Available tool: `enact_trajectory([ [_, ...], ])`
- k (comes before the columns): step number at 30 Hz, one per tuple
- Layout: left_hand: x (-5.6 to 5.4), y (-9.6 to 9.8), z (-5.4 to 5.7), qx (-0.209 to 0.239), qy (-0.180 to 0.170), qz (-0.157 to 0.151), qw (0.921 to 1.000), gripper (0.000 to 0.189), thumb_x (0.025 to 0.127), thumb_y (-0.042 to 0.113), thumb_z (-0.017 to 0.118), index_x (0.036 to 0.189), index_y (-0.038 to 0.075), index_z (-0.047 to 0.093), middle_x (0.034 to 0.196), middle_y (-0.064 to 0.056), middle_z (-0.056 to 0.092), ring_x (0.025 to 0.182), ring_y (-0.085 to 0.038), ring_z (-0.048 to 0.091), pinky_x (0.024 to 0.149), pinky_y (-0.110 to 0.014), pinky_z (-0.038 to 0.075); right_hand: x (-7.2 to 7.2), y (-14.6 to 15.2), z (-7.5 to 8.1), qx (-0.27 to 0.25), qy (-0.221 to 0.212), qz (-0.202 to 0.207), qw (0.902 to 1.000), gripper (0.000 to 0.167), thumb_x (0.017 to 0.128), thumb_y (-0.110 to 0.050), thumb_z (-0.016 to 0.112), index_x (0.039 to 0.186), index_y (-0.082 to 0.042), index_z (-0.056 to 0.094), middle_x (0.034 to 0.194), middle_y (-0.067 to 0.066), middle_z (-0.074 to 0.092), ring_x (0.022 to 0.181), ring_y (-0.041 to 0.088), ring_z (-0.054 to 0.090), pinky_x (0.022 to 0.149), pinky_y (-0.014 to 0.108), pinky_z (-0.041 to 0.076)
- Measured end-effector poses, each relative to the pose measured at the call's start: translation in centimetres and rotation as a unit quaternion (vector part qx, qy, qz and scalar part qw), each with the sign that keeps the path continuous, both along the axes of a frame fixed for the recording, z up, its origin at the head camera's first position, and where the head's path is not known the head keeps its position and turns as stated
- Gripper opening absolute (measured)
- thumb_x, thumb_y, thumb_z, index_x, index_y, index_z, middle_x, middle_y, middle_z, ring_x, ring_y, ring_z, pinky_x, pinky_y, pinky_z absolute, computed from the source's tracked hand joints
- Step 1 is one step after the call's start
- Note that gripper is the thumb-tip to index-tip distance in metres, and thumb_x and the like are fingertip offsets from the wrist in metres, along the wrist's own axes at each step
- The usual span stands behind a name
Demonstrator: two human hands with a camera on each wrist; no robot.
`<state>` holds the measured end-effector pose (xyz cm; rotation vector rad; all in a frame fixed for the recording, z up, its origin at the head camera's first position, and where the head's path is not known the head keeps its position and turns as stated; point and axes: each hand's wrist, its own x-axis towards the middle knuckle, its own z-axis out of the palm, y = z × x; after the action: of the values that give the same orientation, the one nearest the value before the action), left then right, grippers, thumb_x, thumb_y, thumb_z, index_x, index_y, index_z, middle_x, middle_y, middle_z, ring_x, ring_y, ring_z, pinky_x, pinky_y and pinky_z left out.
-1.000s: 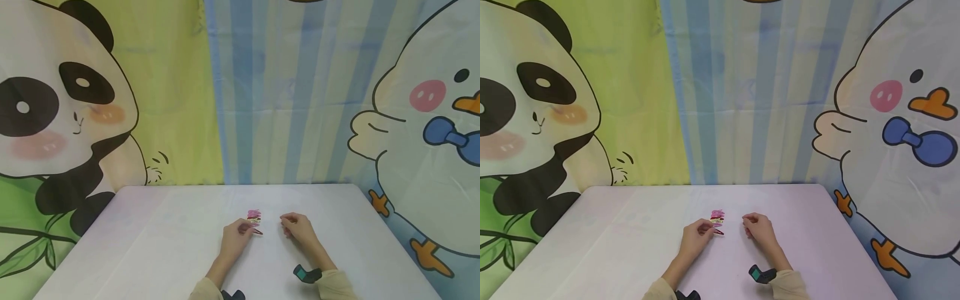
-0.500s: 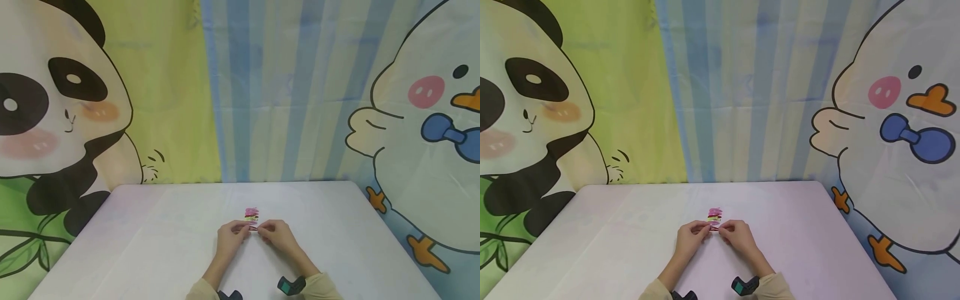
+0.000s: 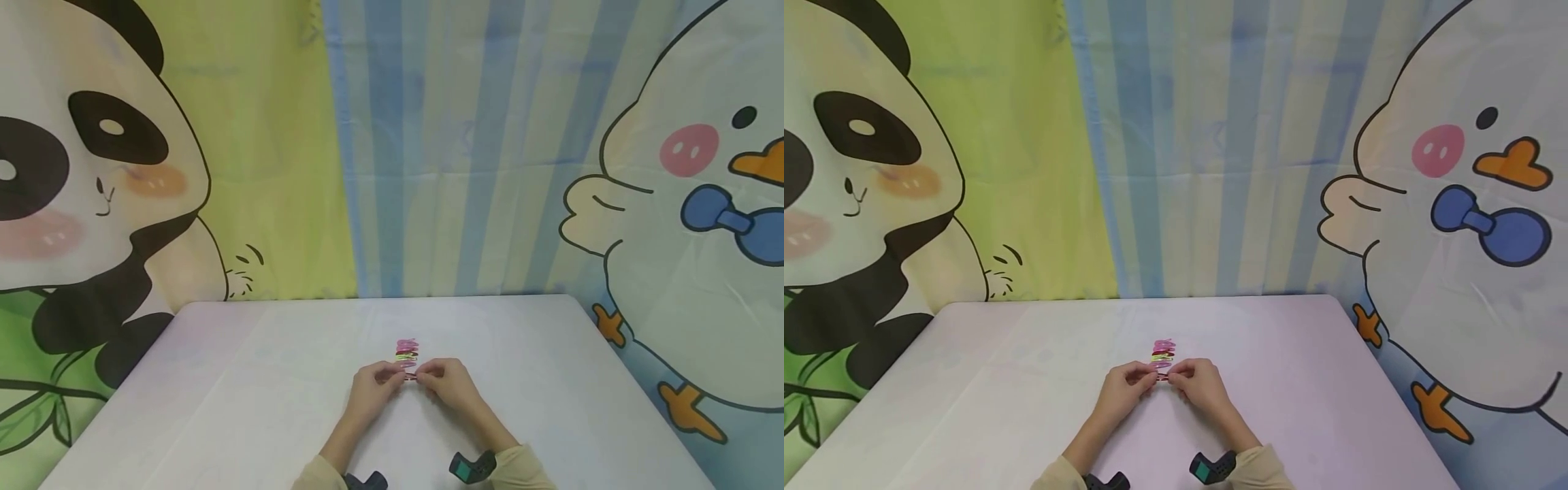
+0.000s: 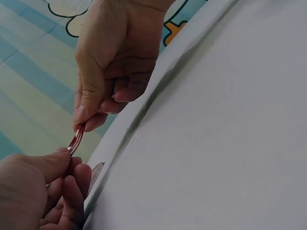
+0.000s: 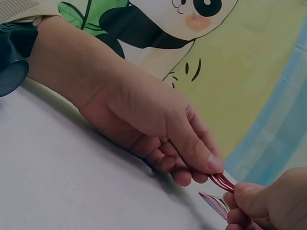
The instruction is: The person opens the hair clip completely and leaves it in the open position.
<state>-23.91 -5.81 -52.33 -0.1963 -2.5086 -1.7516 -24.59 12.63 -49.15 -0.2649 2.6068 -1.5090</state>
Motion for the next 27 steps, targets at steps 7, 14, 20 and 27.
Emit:
enact_trajectory([
  [7, -0.3, -0.7, 0.1, 0.052, -0.047, -0.011, 0.9975, 0.019, 0.085, 0.023, 0.071, 0.095, 0.006, 0.072, 0.076, -0.007, 0.072, 0.064, -0.012, 0.065, 0.056, -0.022, 0.049, 0.2, -0.4, -0.1, -0.004, -0.016, -0.014, 0.9998, 0.018, 0.087, -0.025, 0.068, 0.093, -0.009, 0.072, 0.074, 0.001, 0.064, 0.060, 0.011, 0.053, 0.056, 0.025, 0.046],
  [14, -0.5, -0.7, 0.2, 0.074, -0.077, -0.006, 0.9943, 0.016, 0.086, 0.014, 0.069, 0.094, 0.001, 0.070, 0.079, -0.009, 0.072, 0.065, -0.013, 0.067, 0.057, -0.022, 0.051, 0.1, -0.6, -0.2, -0.037, -0.046, -0.007, 0.9982, 0.023, 0.087, -0.026, 0.067, 0.095, -0.005, 0.072, 0.075, 0.004, 0.067, 0.060, 0.011, 0.055, 0.058, 0.025, 0.048],
  [20, -0.5, -0.8, 0.4, 0.082, -0.093, 0.000, 0.9922, 0.015, 0.087, 0.012, 0.068, 0.093, -0.001, 0.070, 0.078, -0.008, 0.072, 0.062, -0.011, 0.066, 0.055, -0.023, 0.050, 0.3, -0.9, 0.2, -0.069, -0.070, -0.005, 0.9951, 0.025, 0.089, -0.024, 0.066, 0.097, -0.001, 0.071, 0.077, 0.007, 0.069, 0.058, 0.011, 0.056, 0.058, 0.026, 0.048],
  [27, -0.5, -0.7, 0.4, 0.093, -0.091, -0.005, 0.9915, 0.014, 0.086, 0.009, 0.067, 0.092, -0.003, 0.069, 0.077, -0.009, 0.072, 0.062, -0.011, 0.066, 0.055, -0.022, 0.052, 0.6, -1.2, 0.4, -0.084, -0.075, -0.015, 0.9935, 0.021, 0.089, -0.018, 0.066, 0.095, 0.002, 0.070, 0.075, 0.008, 0.068, 0.056, 0.011, 0.054, 0.055, 0.025, 0.047],
])
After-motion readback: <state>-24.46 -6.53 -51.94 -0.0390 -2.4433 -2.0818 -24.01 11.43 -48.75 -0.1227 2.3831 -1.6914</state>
